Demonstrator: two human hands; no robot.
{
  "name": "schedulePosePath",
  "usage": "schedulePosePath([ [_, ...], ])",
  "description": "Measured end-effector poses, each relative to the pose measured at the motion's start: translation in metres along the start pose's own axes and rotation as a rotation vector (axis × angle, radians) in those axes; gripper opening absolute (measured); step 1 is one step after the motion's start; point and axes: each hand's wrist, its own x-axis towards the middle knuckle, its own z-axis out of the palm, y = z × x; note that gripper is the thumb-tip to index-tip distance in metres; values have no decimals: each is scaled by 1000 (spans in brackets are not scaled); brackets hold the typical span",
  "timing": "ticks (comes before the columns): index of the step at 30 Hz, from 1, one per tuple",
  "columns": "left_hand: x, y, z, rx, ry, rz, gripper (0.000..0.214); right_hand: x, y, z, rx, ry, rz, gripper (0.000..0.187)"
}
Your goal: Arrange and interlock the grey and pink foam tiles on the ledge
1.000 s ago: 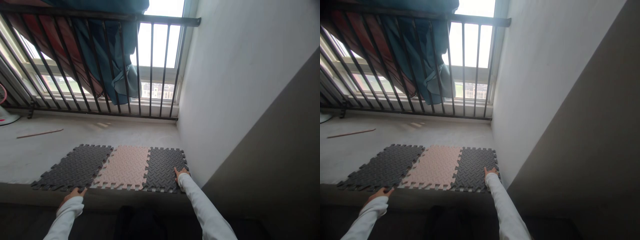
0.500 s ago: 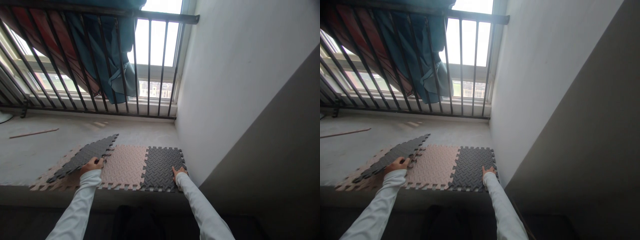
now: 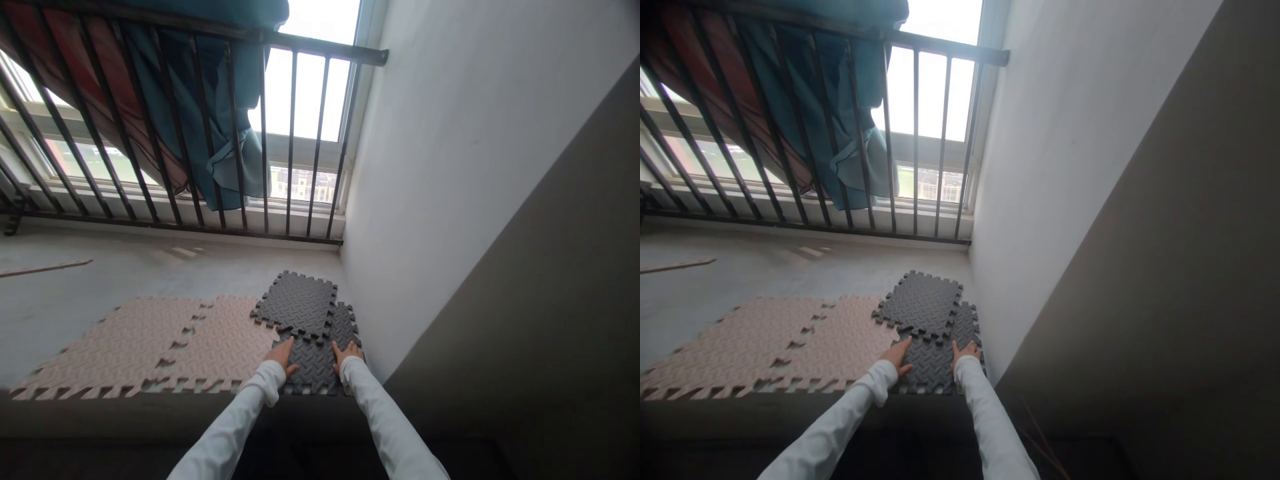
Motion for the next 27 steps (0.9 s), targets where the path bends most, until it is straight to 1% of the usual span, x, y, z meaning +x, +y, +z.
schedulePosePath([
  [4,-3,-63,-22,76,-57,-348,90,-4,0,0,36,-10,17,72],
  [5,-5,-77,-26,99,-67,-404,90,-5,-3,0,55,-10,33,74],
  [6,-7,-89,-29,120,-80,-438,90,-6,-8,0,78,-4,45,78],
  [8,-12,-103,-29,148,-98,-439,87,-9,-22,0,135,38,43,85],
  [9,-14,-107,-28,158,-102,-433,86,-10,-31,0,161,82,18,84],
  [10,-15,-109,-26,165,-99,-433,84,-10,-41,-1,181,139,-13,77],
  [11,-17,-109,-24,167,-94,-437,84,-9,-51,-2,198,195,-37,64],
  [12,-18,-108,-22,167,-86,-442,83,-8,-59,-3,212,227,-33,51],
  [13,-18,-107,-20,164,-77,-442,82,-5,-66,-4,221,255,-16,41],
  [14,-18,-106,-19,161,-69,-440,80,-1,-71,-6,226,282,3,34],
  [16,-19,-106,-18,163,-59,-439,76,9,-75,-9,228,335,27,26],
  [18,-18,-107,-16,178,-61,-443,74,22,-70,-12,222,382,14,24],
  [21,-14,-113,-8,188,-42,-444,74,41,-56,-17,198,416,-7,24],
  [24,-10,-119,1,201,-16,-451,74,57,-41,-25,175,422,12,25],
  [27,-9,-121,6,217,-4,-452,74,72,-27,-35,186,412,60,23],
])
